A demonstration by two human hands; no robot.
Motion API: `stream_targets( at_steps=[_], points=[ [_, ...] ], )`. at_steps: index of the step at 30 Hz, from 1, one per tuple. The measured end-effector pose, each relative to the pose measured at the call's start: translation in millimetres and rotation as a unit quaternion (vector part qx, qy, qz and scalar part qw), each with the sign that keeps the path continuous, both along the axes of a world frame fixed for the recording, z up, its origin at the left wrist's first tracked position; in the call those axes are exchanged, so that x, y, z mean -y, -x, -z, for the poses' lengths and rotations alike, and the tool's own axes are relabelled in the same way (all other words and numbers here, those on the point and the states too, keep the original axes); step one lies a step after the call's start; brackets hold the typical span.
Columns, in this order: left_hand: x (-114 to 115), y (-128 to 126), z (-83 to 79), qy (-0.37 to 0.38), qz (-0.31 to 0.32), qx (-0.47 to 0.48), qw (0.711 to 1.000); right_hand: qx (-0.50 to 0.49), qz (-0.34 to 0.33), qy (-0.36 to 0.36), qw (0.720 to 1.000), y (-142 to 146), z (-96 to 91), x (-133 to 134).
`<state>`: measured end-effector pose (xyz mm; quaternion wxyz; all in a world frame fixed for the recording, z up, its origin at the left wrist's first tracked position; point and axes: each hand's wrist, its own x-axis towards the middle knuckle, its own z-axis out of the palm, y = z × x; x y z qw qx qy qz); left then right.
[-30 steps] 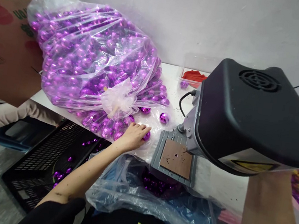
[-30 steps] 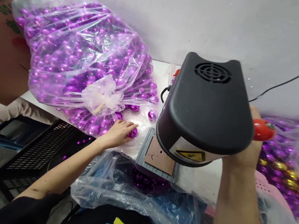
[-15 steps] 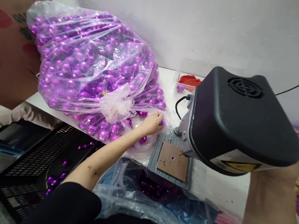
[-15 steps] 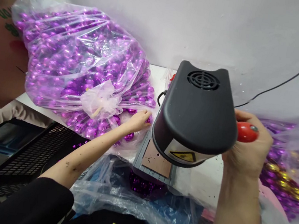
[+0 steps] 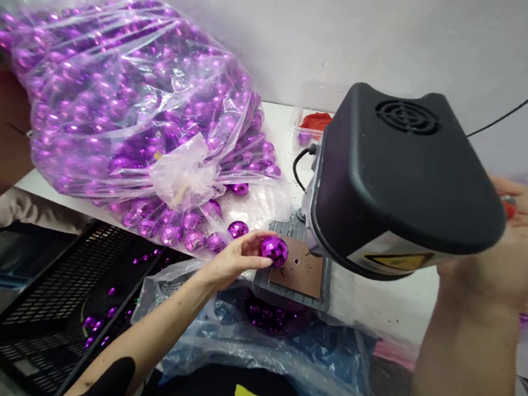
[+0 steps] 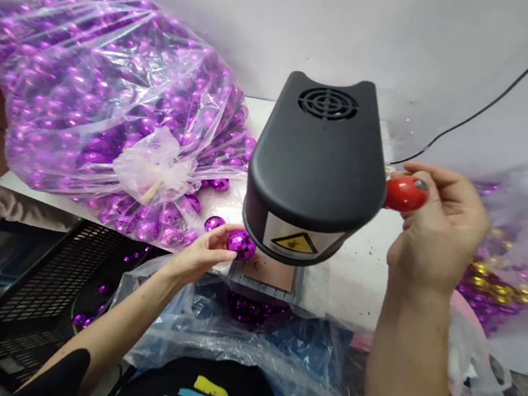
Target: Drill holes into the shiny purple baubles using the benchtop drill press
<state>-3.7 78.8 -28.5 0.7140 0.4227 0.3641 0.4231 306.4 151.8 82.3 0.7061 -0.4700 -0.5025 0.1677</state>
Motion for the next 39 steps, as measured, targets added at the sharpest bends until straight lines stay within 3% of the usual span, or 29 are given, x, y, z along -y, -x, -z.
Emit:
stream_targets(
  at_steps=[2,4,7,10,16,23,28,32,35,39],
  points=[
    [6,-11,9.1,0.065,0.004,0.044,0.997,-0.043,-0.002,0.015,0.999,2,-3.3,5],
    [7,-20,15.4,0.083,0.0,0.041,0.996,-0.072,-0.012,0.025,0.997,5,-6.1,9],
    [2,-30,18.8,0.04,-0.022,-0.014,0.999,-0.089,-0.02,0.028,0.995,9,-11.1,15],
    [-3,-37,22.1,-0.05,-0.044,-0.103,0.993,-0.088,-0.024,0.024,0.996,12,-17.3,22],
    [-8,-49,36.4,-0.252,-0.057,-0.349,0.901,-0.079,-0.032,0.037,0.996,18,-21.5,32],
    [-6,-56,34.9,-0.394,-0.014,-0.381,0.836,-0.059,-0.029,0.054,0.996,15,-20.2,39],
    [-8,-62,47.2,-0.372,-0.041,-0.356,0.856,-0.015,-0.025,0.029,0.999,28,-37.3,57],
    [-8,-63,52.6,-0.323,-0.027,-0.325,0.888,0.134,-0.017,0.011,0.991,39,-48.9,67],
    [-8,-63,52.4,-0.306,-0.022,-0.319,0.897,0.235,0.019,0.026,0.972,39,-51.8,62],
    [-8,-63,52.5,-0.306,-0.018,-0.32,0.896,0.283,0.044,0.076,0.955,37,-53.6,50]
  ],
)
